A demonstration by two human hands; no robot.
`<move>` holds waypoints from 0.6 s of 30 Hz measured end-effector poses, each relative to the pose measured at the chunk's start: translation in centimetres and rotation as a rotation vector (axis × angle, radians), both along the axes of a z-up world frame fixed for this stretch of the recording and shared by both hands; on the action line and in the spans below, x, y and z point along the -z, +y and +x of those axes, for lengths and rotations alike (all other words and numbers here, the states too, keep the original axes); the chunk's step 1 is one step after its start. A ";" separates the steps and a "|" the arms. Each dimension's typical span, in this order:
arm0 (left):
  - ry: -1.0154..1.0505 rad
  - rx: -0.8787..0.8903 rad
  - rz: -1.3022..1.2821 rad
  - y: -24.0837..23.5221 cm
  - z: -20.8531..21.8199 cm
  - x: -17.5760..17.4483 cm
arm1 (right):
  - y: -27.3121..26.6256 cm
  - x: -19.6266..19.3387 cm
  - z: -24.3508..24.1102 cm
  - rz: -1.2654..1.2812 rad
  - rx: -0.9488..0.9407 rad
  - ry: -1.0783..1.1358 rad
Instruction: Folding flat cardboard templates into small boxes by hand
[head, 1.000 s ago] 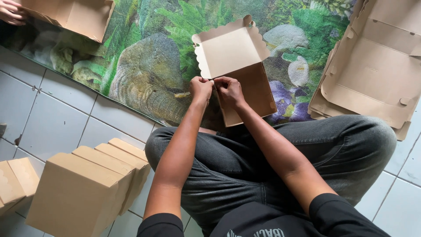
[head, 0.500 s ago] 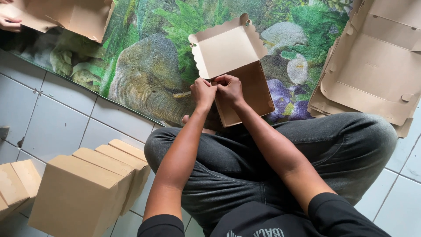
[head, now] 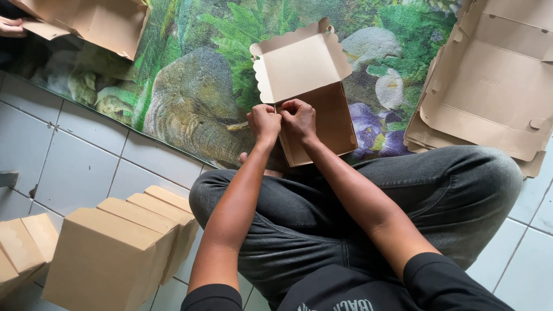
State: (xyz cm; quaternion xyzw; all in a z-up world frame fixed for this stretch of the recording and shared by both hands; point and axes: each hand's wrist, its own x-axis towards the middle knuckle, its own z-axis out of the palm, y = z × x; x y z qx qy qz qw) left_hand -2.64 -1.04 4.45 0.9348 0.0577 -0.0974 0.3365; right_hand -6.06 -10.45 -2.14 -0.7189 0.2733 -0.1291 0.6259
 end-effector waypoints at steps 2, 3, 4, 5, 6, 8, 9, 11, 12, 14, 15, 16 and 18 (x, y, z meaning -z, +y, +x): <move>0.002 -0.009 -0.001 0.1 0.1 0.3 | 0.0 0.3 0.0 0.022 0.004 -0.003; 0.001 -0.027 -0.008 0.2 0.2 0.6 | -0.1 0.4 0.1 0.035 0.003 0.005; 0.001 -0.045 -0.017 0.2 0.2 0.8 | -0.1 0.5 0.2 0.047 0.000 0.013; 0.002 -0.044 -0.017 0.2 0.2 0.8 | -0.2 0.3 0.1 0.048 0.001 0.014; 0.005 -0.046 -0.016 0.1 0.2 0.8 | -0.2 0.1 0.1 0.043 -0.012 0.023; 0.008 -0.046 -0.015 0.0 0.3 0.9 | -0.2 -0.1 0.0 0.038 -0.024 0.033; 0.009 -0.035 -0.003 -0.1 0.3 0.9 | -0.3 0.0 0.0 0.036 -0.030 0.036; 0.012 -0.023 0.008 -0.2 0.3 1.0 | -0.3 -0.3 -0.1 0.032 -0.036 0.043; 0.009 -0.029 0.005 -0.2 0.3 1.1 | -0.3 -0.5 -0.1 0.029 -0.036 0.043; 0.006 -0.036 0.002 -0.2 0.5 1.7 | -0.2 -0.8 -0.1 0.025 -0.039 0.043; -0.001 -0.036 0.009 -0.2 0.6 2.2 | -0.1 -0.8 0.0 0.029 -0.033 0.050; -0.008 -0.037 0.016 -0.2 0.8 2.8 | -0.1 -0.8 0.0 0.031 -0.028 0.056; -0.012 -0.025 0.019 -0.2 0.6 2.3 | -0.2 -0.8 0.0 0.052 -0.017 0.083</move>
